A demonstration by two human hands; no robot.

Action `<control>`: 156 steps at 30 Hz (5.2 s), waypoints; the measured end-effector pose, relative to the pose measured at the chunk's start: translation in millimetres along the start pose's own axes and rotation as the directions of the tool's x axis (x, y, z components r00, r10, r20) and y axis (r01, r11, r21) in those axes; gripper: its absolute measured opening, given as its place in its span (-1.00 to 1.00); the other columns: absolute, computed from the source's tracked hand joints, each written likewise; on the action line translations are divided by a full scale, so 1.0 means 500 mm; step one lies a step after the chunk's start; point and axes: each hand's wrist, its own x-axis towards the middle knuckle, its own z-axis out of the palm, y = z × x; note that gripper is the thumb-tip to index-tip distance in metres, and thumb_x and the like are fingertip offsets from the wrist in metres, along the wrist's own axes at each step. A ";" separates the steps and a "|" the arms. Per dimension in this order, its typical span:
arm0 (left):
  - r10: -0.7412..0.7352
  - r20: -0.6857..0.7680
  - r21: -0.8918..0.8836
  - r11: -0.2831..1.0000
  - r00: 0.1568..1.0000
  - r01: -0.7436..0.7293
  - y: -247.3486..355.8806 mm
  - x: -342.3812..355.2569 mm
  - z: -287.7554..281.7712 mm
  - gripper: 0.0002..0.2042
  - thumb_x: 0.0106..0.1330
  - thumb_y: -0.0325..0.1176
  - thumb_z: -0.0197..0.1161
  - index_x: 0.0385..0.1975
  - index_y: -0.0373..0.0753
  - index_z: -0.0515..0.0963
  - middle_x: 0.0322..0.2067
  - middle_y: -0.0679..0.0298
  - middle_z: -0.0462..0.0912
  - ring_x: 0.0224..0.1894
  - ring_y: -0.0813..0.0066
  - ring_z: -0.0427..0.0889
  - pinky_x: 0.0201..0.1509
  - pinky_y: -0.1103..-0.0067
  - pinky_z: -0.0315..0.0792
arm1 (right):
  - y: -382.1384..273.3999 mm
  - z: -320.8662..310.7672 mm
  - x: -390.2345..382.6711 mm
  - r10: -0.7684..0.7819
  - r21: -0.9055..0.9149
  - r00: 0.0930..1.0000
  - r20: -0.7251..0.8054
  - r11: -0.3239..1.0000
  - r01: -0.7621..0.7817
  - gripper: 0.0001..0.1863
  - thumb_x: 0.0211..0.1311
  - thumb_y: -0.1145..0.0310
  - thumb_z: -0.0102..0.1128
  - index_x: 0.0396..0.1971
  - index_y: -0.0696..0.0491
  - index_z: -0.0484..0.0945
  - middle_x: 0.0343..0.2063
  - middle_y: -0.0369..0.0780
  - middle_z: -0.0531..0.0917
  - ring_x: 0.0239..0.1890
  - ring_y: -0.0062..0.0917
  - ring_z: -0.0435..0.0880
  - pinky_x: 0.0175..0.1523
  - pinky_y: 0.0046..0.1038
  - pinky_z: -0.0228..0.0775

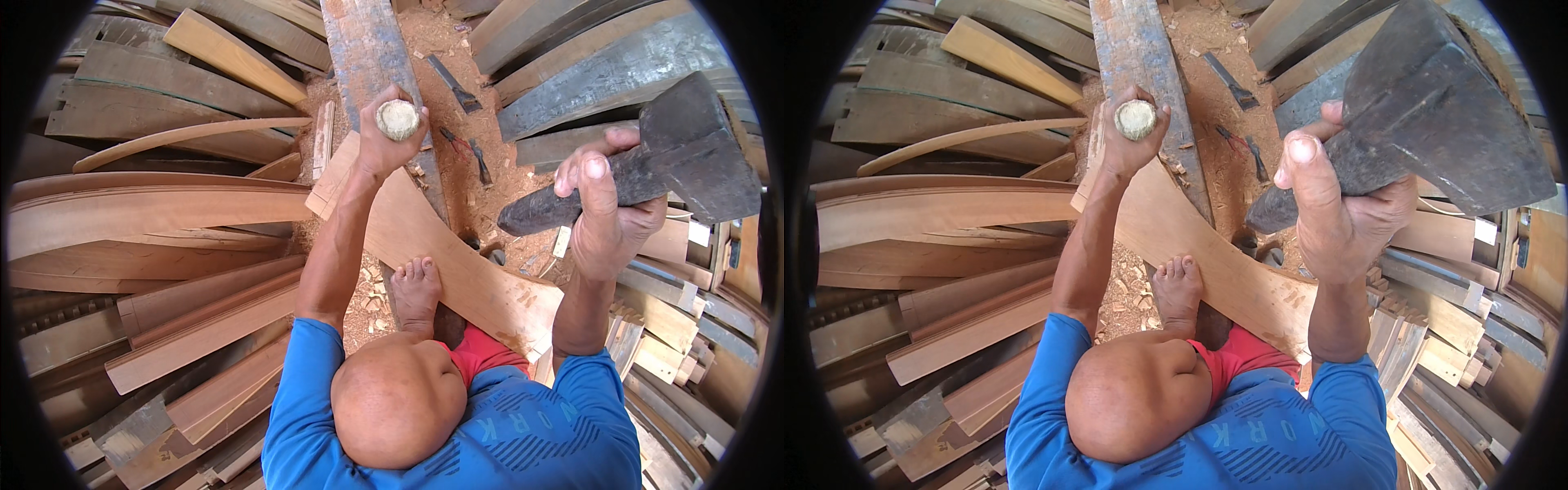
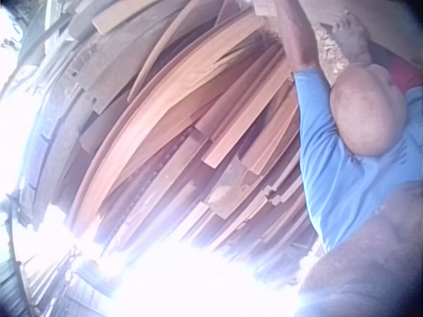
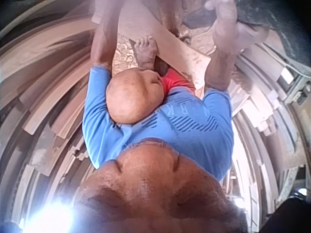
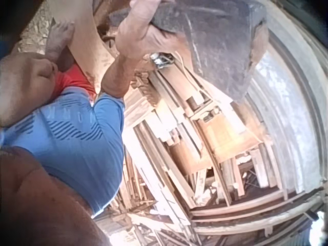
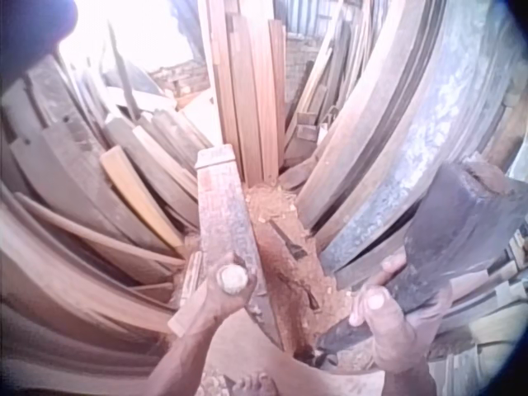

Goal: The person shapes a piece of wood using an adze, holding the wood steady with their hand and foot on a workbench while striking the surface with the tool.

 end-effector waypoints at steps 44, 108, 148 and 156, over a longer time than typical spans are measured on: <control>-0.017 -0.023 0.009 1.000 1.000 0.017 0.013 0.020 -0.003 -0.82 0.13 -0.47 0.37 -0.48 -0.29 0.44 -0.58 0.26 0.49 -0.48 0.58 0.45 -0.35 0.57 0.41 | 0.000 0.020 -0.002 0.261 -0.343 0.959 0.109 0.916 -0.210 -0.83 0.14 0.47 0.40 -0.32 0.15 0.57 -0.48 -0.27 0.64 -0.52 -0.69 0.56 -0.41 -0.58 0.42; 0.011 -0.056 -0.104 0.994 0.998 -0.017 -0.019 -0.040 -0.019 -0.82 0.11 -0.54 0.37 -0.52 -0.29 0.44 -0.57 0.31 0.50 -0.50 0.64 0.43 -0.40 0.61 0.37 | -0.010 0.116 0.079 -0.004 -0.320 0.978 0.208 0.945 0.072 -0.75 0.18 0.35 0.32 -0.25 0.24 0.62 -0.54 0.02 0.66 -0.51 -0.20 0.68 -0.37 -0.25 0.49; -0.089 -0.028 -0.080 0.993 0.996 0.087 -0.009 -0.018 -0.005 -0.81 0.11 -0.48 0.36 -0.51 -0.29 0.42 -0.59 0.29 0.45 -0.49 0.60 0.42 -0.38 0.59 0.38 | -0.032 0.049 0.050 0.176 -0.426 0.955 0.239 0.903 -0.060 -0.80 0.11 0.41 0.41 -0.32 0.17 0.61 -0.47 -0.24 0.69 -0.45 -0.63 0.61 -0.30 -0.52 0.48; -0.075 -0.068 -0.054 0.996 0.995 0.071 -0.011 -0.053 -0.002 -0.78 0.07 -0.47 0.43 -0.39 -0.28 0.48 -0.48 0.26 0.58 -0.39 0.54 0.57 -0.28 0.55 0.47 | 0.040 0.067 0.051 0.117 -0.653 0.805 0.581 0.658 0.375 -0.84 0.14 0.40 0.38 -0.36 0.16 0.63 -0.64 -0.21 0.62 -0.62 -0.52 0.61 -0.51 -0.50 0.45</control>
